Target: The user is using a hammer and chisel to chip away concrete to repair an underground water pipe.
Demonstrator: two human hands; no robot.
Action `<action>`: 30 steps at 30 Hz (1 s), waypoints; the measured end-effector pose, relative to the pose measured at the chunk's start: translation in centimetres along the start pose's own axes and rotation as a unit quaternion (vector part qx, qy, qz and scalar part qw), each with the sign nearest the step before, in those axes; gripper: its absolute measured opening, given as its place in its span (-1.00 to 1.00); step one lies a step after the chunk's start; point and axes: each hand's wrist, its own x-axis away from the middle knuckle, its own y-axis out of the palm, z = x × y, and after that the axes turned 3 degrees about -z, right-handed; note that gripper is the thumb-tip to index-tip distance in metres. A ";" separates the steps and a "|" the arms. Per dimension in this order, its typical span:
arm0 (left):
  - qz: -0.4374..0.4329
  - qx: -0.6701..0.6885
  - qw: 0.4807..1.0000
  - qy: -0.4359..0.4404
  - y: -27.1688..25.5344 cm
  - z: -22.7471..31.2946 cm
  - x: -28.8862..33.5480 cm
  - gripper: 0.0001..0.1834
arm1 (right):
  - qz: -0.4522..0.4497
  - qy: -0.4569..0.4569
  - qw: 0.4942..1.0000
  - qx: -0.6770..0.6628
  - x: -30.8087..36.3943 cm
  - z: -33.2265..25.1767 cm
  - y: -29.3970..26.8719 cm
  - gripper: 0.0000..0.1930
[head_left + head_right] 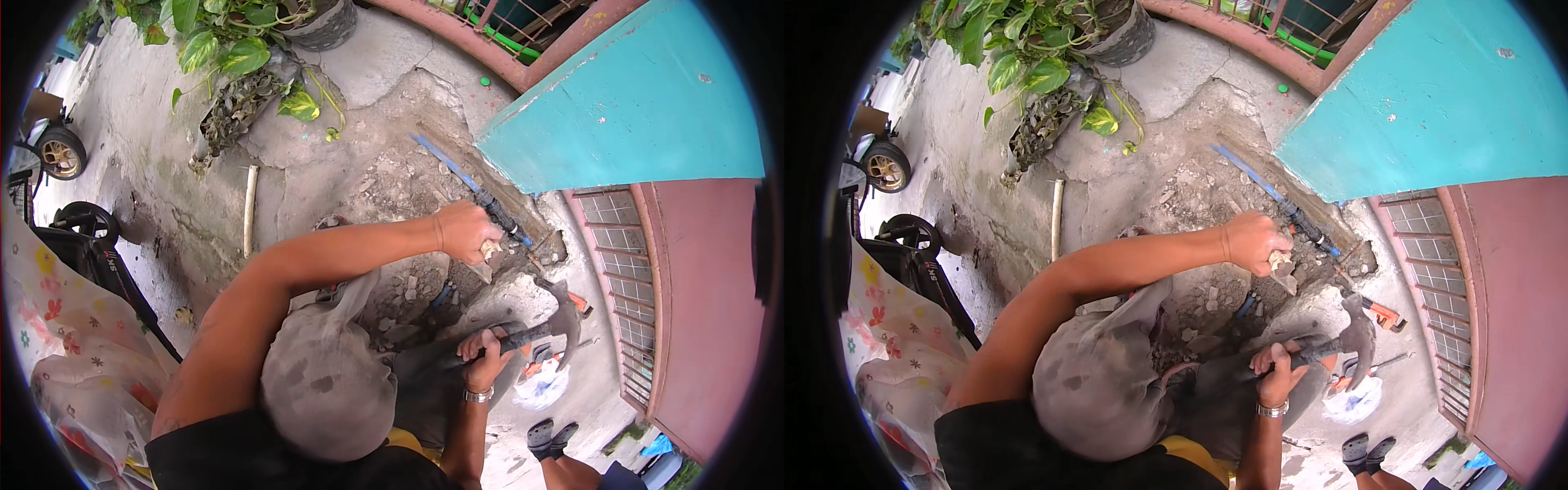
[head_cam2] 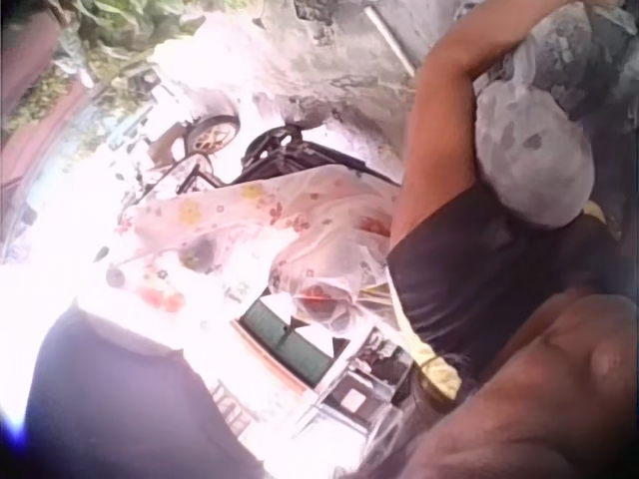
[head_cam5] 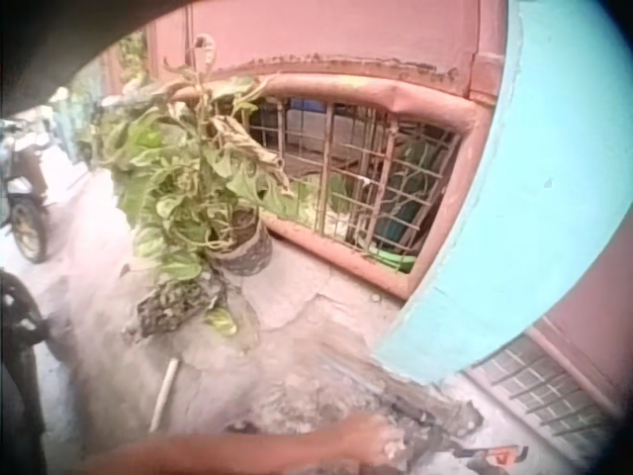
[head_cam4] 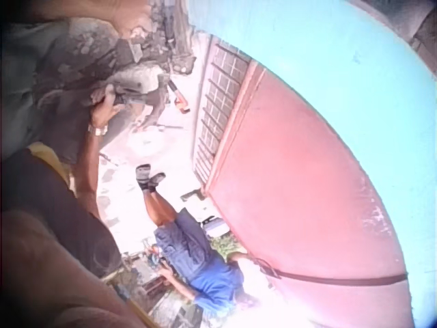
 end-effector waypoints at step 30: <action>0.019 -0.032 0.998 -0.048 2.9 -4.1 0.7 -0.59 | -0.082 0.174 0.981 0.026 -2.3 6.4 3.5 -0.84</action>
